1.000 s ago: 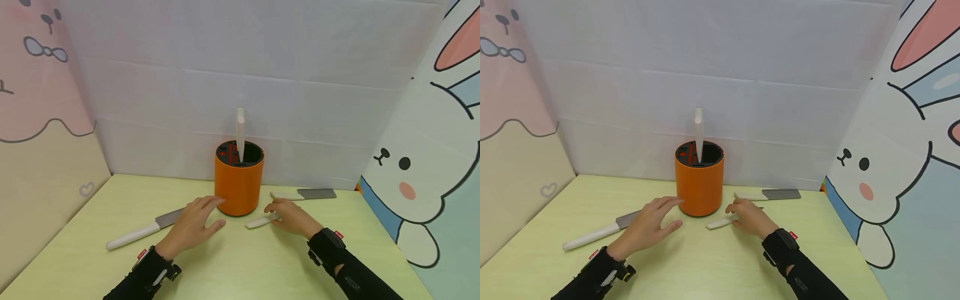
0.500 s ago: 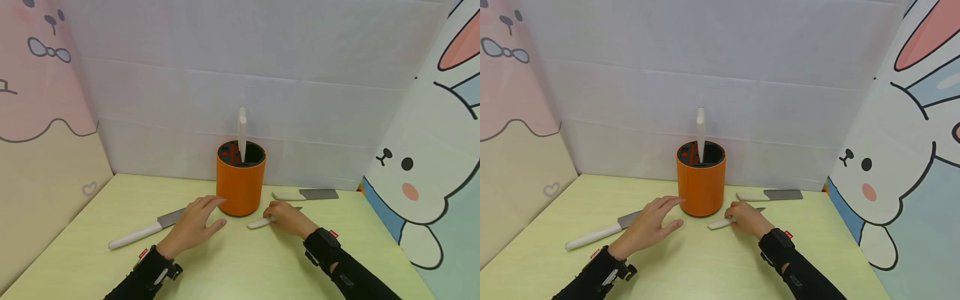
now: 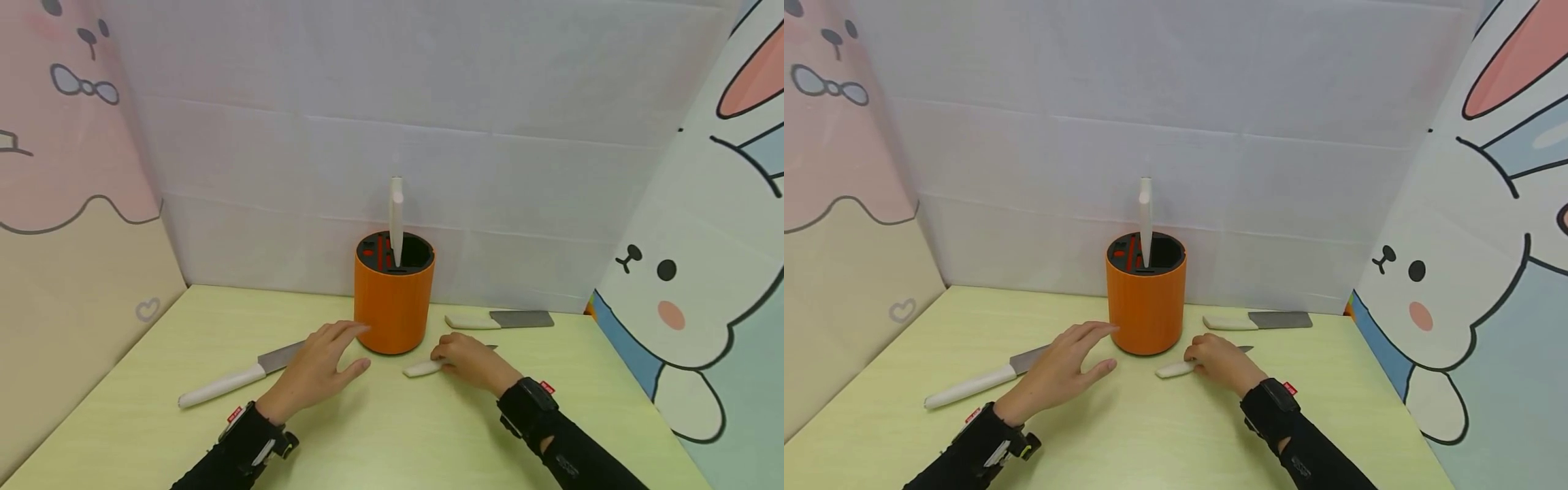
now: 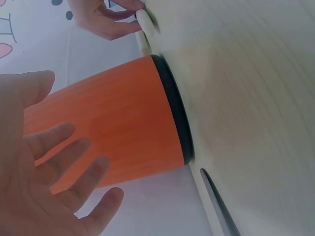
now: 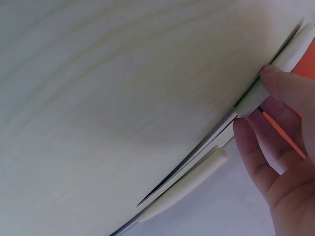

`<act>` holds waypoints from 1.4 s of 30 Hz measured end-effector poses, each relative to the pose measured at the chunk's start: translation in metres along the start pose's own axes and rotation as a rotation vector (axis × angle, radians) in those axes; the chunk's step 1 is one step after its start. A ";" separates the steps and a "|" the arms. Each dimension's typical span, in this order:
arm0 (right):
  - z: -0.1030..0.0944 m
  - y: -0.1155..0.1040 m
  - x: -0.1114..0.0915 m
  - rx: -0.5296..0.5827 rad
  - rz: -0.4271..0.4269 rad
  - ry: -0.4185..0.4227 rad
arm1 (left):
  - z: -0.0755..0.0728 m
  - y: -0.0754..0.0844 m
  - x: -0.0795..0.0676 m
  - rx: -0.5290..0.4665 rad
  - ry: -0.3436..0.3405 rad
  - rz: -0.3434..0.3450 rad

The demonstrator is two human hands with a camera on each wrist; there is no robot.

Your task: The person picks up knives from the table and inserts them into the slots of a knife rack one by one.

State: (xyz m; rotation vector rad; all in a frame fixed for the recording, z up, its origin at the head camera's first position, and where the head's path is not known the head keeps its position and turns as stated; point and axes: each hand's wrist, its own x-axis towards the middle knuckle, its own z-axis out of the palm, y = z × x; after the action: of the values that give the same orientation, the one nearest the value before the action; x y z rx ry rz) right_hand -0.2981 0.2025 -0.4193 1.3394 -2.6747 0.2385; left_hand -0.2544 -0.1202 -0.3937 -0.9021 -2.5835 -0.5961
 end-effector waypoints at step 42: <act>-0.056 -0.043 0.004 0.286 0.083 0.410 | 0.000 0.000 -0.001 -0.005 -0.014 -0.004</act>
State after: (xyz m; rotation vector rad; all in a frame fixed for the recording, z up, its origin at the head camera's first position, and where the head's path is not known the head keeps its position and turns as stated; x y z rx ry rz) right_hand -0.2633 0.1853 -0.3602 1.0965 -2.4088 0.8348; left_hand -0.2536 -0.1204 -0.3940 -0.9054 -2.5977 -0.5993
